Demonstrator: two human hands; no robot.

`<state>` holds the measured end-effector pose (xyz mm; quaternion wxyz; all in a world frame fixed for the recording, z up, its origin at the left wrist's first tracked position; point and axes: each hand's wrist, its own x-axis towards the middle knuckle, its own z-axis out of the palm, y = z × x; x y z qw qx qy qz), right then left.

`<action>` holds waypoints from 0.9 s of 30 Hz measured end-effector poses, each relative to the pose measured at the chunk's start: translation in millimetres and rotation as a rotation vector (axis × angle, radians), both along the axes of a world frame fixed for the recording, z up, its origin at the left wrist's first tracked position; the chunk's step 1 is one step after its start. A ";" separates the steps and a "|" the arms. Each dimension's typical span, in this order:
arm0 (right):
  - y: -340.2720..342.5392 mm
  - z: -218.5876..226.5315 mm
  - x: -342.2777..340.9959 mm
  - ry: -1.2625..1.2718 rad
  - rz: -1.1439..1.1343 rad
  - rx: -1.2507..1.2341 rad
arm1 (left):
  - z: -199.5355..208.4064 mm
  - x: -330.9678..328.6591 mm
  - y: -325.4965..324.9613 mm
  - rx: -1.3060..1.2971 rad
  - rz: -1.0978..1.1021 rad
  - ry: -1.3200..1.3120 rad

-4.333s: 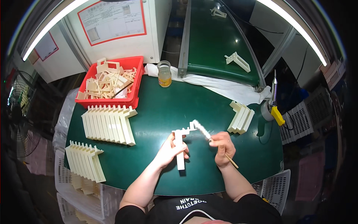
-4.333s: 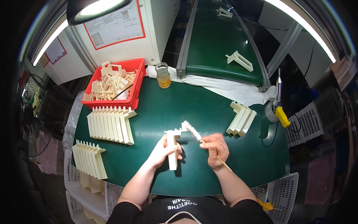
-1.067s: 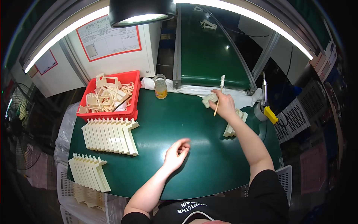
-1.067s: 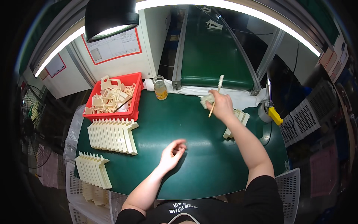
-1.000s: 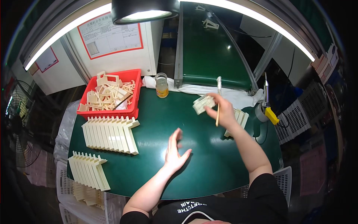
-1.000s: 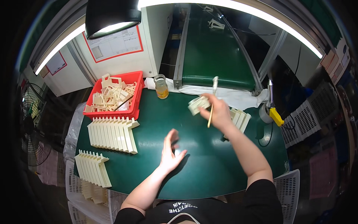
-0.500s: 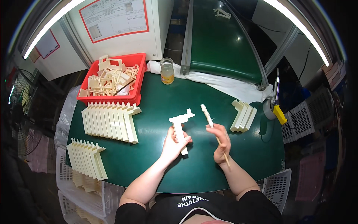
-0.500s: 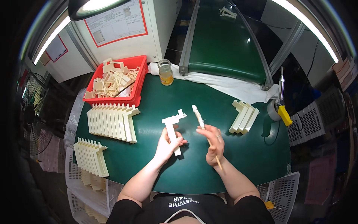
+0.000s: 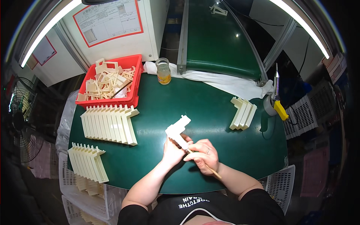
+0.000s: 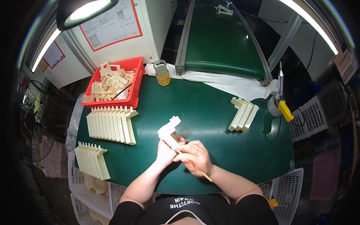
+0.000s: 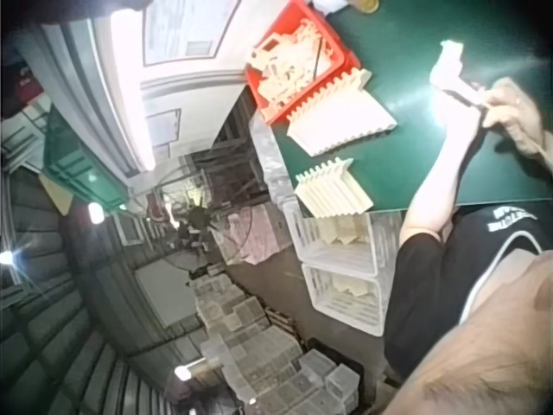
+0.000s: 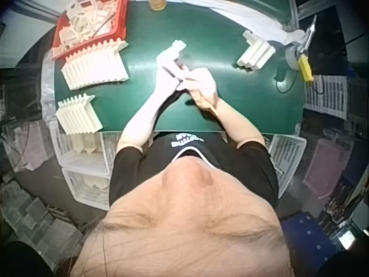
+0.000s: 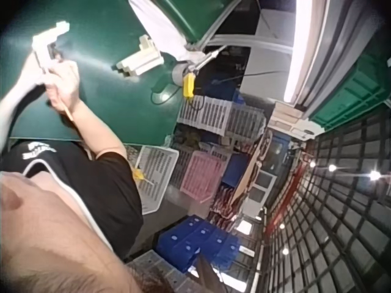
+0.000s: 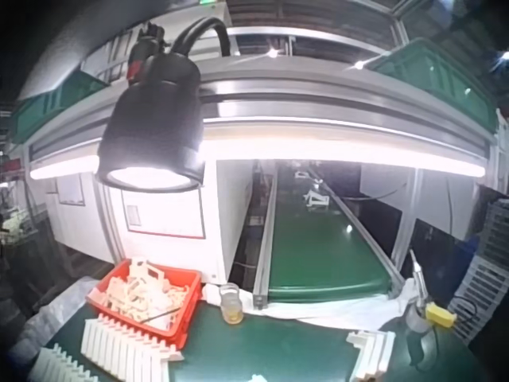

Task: The person applies liquid to plastic parts using a swab, stacks the parts on the work table, walks to another workstation, and folds a sheet of paper by hand.

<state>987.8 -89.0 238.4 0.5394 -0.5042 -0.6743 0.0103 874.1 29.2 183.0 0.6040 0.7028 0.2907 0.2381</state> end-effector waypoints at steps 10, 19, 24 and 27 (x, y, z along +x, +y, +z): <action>3.6 7.7 3.2 0.042 -0.007 -0.053 | 13.1 -1.6 -1.5 0.023 0.121 -0.034; -0.2 -1.6 -3.9 0.165 0.001 -0.112 | 2.4 -0.4 2.3 0.085 0.075 0.070; 6.2 -1.9 15.8 0.097 -0.132 -0.057 | 1.5 -0.9 1.9 -0.142 0.057 -0.162; 8.3 -8.1 31.2 -0.085 -0.247 0.005 | 13.1 -3.4 6.7 -0.339 -0.025 -0.205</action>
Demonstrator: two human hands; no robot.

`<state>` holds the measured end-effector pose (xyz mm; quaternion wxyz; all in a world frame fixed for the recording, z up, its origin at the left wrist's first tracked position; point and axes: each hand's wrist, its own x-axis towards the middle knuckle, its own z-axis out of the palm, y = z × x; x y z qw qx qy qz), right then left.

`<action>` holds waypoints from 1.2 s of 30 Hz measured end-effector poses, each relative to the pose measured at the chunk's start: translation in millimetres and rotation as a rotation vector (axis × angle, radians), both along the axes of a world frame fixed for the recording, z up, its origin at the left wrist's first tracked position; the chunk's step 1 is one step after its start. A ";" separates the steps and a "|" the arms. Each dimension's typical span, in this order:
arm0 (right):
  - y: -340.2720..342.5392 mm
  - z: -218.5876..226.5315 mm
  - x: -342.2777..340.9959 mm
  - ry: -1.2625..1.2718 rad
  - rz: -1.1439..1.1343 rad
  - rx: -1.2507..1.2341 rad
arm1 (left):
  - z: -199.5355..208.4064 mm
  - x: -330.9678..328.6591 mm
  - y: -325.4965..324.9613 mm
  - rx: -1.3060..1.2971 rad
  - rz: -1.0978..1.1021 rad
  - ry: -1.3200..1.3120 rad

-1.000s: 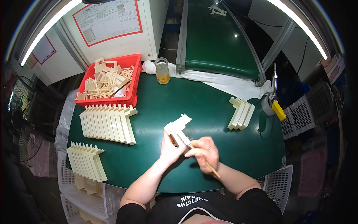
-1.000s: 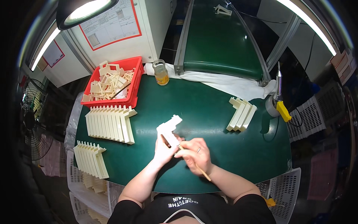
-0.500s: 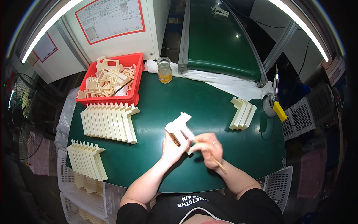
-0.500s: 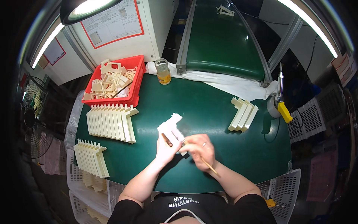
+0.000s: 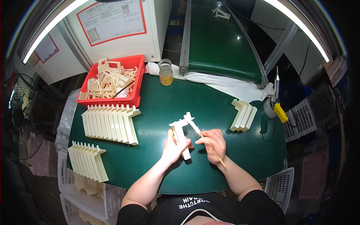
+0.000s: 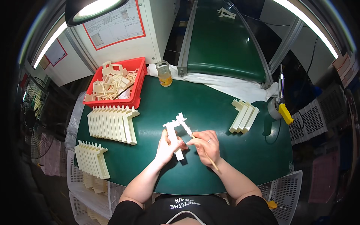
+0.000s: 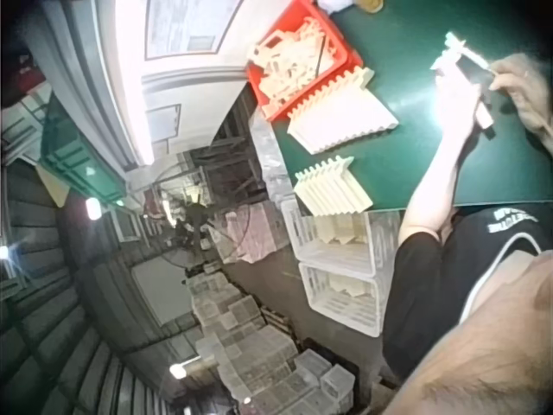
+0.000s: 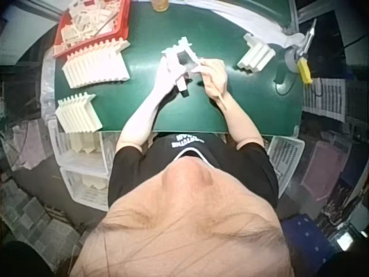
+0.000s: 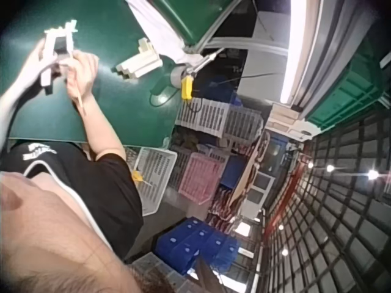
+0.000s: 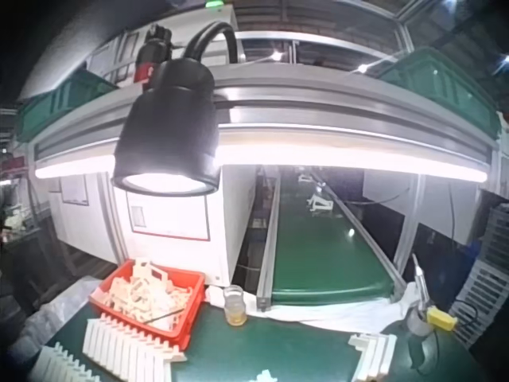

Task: The person applies liquid to plastic parts using a swab, stacks the parts on the work table, walks to another workstation, and folds a sheet of paper by hand.

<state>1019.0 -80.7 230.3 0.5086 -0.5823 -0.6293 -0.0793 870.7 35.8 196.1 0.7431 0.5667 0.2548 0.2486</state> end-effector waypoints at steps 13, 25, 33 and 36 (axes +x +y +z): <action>2.6 -8.8 17.4 0.226 -0.236 -0.024 | 27.3 -11.7 -4.8 0.023 -0.073 -0.131; -11.3 -24.9 35.3 0.488 -0.241 -0.054 | 18.7 -7.3 12.1 1.177 0.559 -0.028; 5.8 -47.6 18.6 0.716 -0.052 -0.093 | 64.7 -86.2 46.7 0.230 0.244 -0.329; 2.8 -48.9 21.5 0.769 -0.068 -0.118 | 86.1 -172.8 87.2 0.273 0.560 -0.117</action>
